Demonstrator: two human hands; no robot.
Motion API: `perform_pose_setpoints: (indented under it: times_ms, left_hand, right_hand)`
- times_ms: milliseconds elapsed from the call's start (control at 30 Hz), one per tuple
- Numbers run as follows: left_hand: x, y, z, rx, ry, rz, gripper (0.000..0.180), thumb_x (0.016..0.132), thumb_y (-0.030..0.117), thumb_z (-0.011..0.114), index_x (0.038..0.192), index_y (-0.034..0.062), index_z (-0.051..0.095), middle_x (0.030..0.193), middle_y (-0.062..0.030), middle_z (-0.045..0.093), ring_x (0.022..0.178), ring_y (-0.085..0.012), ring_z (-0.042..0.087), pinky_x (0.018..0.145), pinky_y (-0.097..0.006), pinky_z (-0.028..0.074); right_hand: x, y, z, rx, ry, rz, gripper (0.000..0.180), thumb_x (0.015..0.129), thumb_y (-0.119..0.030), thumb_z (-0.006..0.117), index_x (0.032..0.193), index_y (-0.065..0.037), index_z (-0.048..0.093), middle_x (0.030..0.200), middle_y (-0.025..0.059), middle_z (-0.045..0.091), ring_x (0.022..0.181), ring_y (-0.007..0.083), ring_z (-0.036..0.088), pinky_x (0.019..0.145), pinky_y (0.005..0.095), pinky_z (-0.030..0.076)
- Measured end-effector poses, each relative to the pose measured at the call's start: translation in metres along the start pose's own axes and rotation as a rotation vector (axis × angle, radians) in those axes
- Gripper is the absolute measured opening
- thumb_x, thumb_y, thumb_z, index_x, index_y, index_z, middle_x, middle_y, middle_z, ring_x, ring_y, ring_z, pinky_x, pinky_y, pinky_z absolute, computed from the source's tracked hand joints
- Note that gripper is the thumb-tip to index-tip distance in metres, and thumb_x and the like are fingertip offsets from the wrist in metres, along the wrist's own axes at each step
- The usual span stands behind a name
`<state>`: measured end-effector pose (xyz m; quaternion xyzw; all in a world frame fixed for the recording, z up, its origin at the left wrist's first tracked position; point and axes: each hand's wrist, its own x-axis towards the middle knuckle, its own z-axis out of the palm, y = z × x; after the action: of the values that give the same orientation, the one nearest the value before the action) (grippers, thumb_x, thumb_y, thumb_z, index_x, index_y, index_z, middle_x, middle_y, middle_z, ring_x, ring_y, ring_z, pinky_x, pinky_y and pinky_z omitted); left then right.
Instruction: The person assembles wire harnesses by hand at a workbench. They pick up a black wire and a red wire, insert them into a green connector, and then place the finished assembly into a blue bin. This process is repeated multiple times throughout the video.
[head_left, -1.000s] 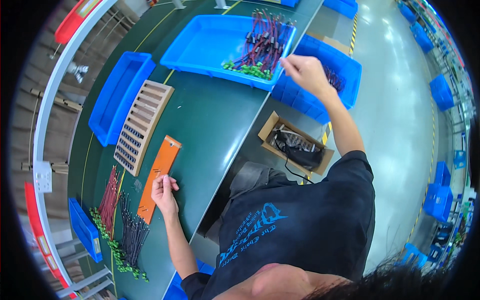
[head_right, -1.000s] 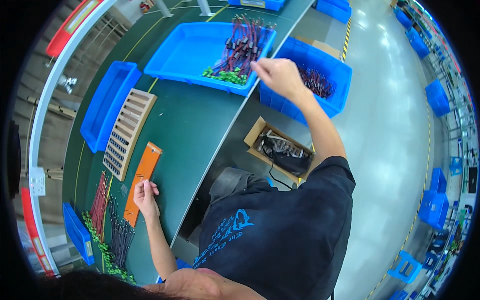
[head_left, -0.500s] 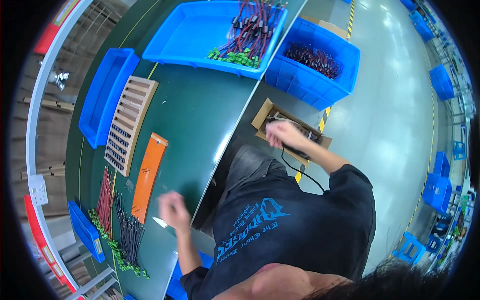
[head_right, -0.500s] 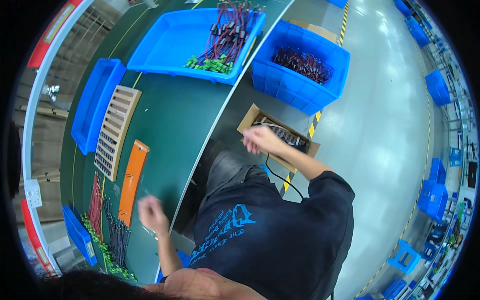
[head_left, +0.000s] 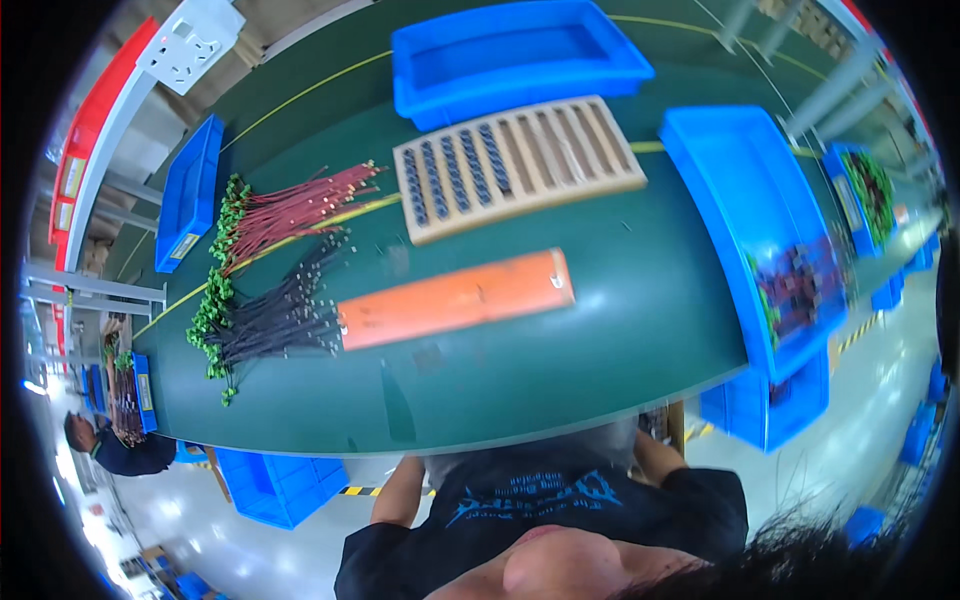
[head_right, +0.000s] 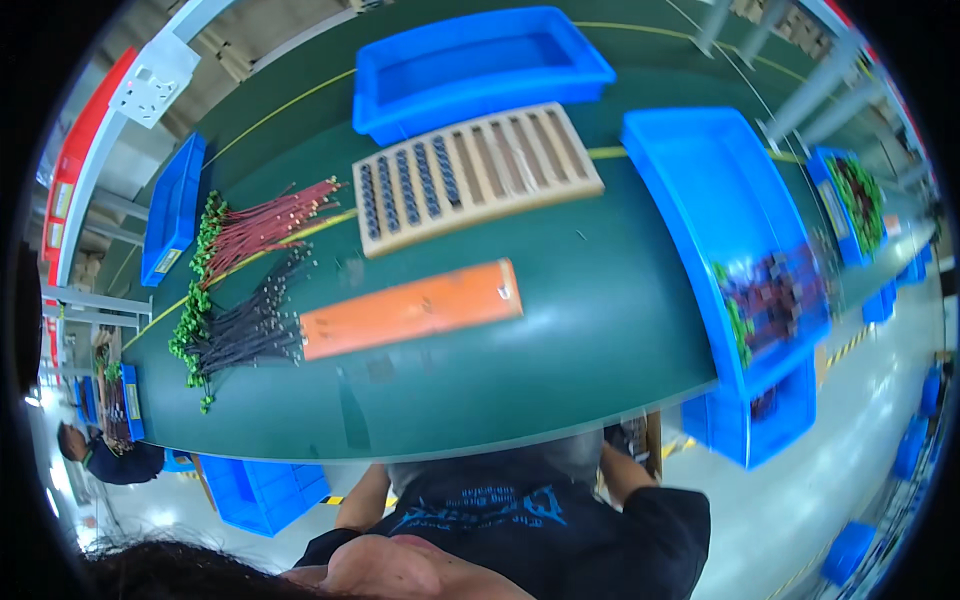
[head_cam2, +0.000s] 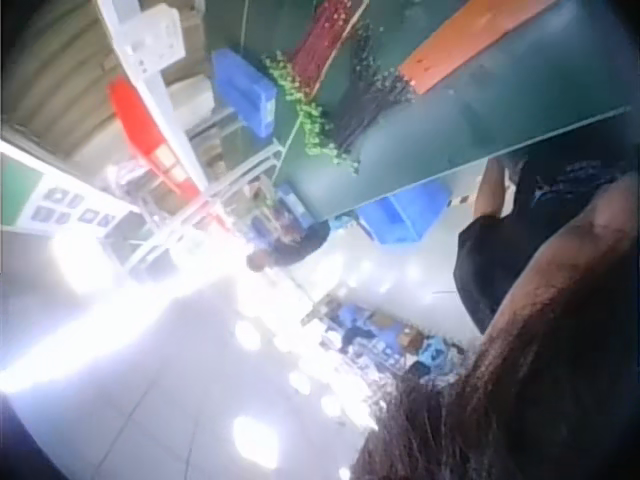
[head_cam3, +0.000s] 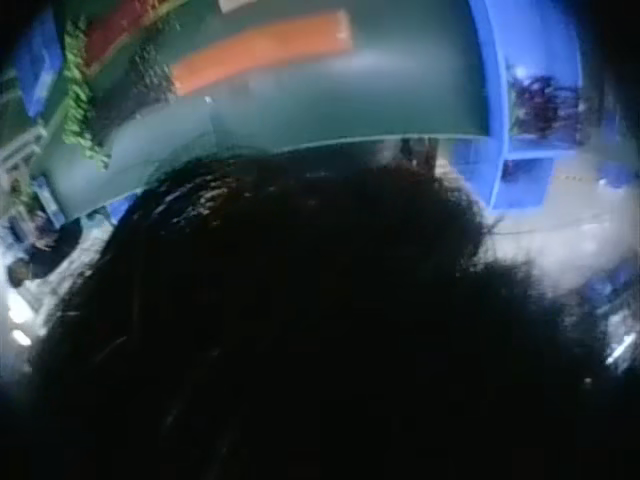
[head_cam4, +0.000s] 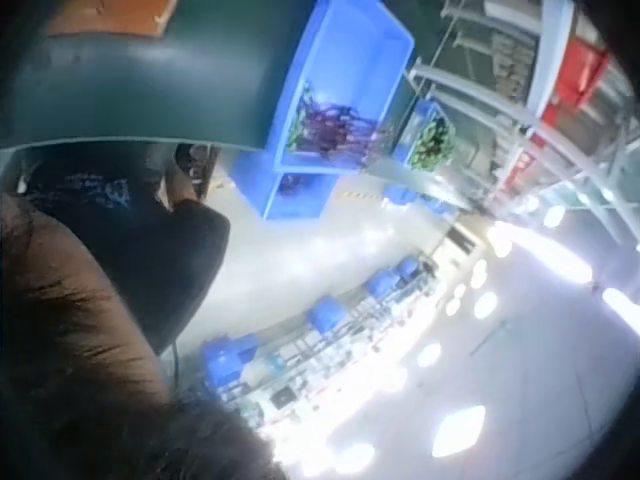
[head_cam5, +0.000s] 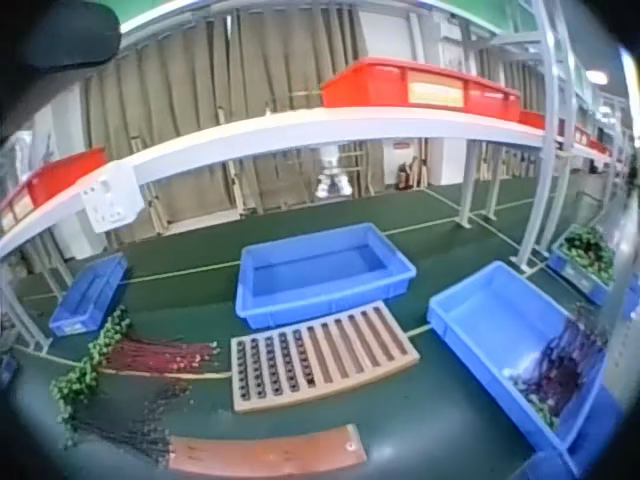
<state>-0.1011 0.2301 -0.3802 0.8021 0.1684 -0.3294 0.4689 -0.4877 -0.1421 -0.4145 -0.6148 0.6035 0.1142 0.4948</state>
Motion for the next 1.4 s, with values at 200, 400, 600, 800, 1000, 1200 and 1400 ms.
perform_pose_setpoints:
  times_ms: [200, 400, 600, 800, 1000, 1200, 1400]
  left_hand:
    - [-0.031, -0.018, -0.003, 0.15, -0.025, -0.151, 0.018, 0.096, 0.013, 0.058, 0.091, -0.002, 0.065, 0.071, -0.0082, 0.06, 0.065, -0.0205, 0.06, 0.06, -0.035, 0.05]
    - [-0.039, -0.022, -0.001, 0.243, -0.051, -0.137, 0.018, 0.095, 0.013, 0.058, 0.091, -0.002, 0.066, 0.071, -0.0095, 0.061, 0.066, -0.0213, 0.061, 0.061, -0.036, 0.051]
    - [-0.025, -0.047, -0.005, 0.285, -0.047, -0.042, 0.018, 0.095, 0.013, 0.058, 0.09, -0.002, 0.066, 0.071, -0.0109, 0.062, 0.067, -0.0222, 0.063, 0.061, -0.037, 0.052]
    - [-0.012, -0.059, -0.001, 0.401, -0.037, 0.12, 0.018, 0.094, 0.013, 0.058, 0.09, -0.002, 0.067, 0.071, -0.0123, 0.063, 0.068, -0.023, 0.065, 0.062, -0.038, 0.053]
    - [0.018, -0.071, -0.012, 0.684, 0.041, 0.613, 0.018, 0.093, 0.012, 0.057, 0.09, -0.0019, 0.067, 0.072, -0.0137, 0.064, 0.069, -0.0238, 0.066, 0.063, -0.038, 0.054]
    - [-0.019, 0.013, -0.054, 1.29, -0.411, 0.706, 0.021, 0.091, 0.018, 0.06, 0.088, 0.0007, 0.071, 0.077, -0.0176, 0.069, 0.075, -0.0248, 0.071, 0.067, -0.042, 0.057]
    - [-0.168, 0.223, -0.035, 1.072, -1.218, 0.457, 0.028, 0.103, 0.029, 0.061, 0.1, 0.0045, 0.074, 0.083, -0.0103, 0.076, 0.08, -0.0224, 0.074, 0.07, -0.039, 0.056]
  right_hand:
    - [-0.076, -0.004, -0.026, -0.291, -0.115, 0.098, 0.036, 0.103, -0.032, 0.056, 0.118, -0.003, 0.07, 0.115, 0.0119, 0.07, 0.112, 0.027, 0.062, 0.099, 0.0397, 0.05]
    - [-0.119, 0.02, -0.007, -0.45, -0.215, 0.075, 0.04, 0.102, -0.035, 0.056, 0.122, -0.003, 0.069, 0.121, 0.014, 0.069, 0.116, 0.0287, 0.062, 0.101, 0.0405, 0.05]
    - [-0.08, 0.032, -0.008, -0.709, -0.279, -0.089, 0.044, 0.102, -0.038, 0.056, 0.125, -0.003, 0.068, 0.126, 0.0161, 0.068, 0.12, 0.0305, 0.062, 0.103, 0.0413, 0.049]
    - [-0.006, 0.013, -0.023, -1.143, -0.361, -0.307, 0.048, 0.101, -0.04, 0.056, 0.128, -0.003, 0.067, 0.131, 0.0182, 0.067, 0.124, 0.0323, 0.061, 0.105, 0.042, 0.049]
    - [0.026, -0.013, -0.049, -1.443, -0.396, -0.436, 0.052, 0.1, -0.043, 0.056, 0.132, -0.003, 0.066, 0.136, 0.0203, 0.066, 0.128, 0.0341, 0.061, 0.107, 0.0428, 0.049]
    - [-0.077, -0.071, -0.113, -1.241, -0.369, -0.306, 0.041, 0.093, -0.04, 0.061, 0.109, -0.006, 0.078, 0.115, 0.0207, 0.074, 0.112, 0.0405, 0.069, 0.098, 0.0488, 0.054]
    - [-0.211, -0.282, -0.139, -0.545, -0.999, -0.873, 0.029, 0.104, -0.031, 0.061, 0.114, -0.008, 0.075, 0.1, 0.0074, 0.079, 0.094, 0.0256, 0.076, 0.085, 0.0376, 0.058]
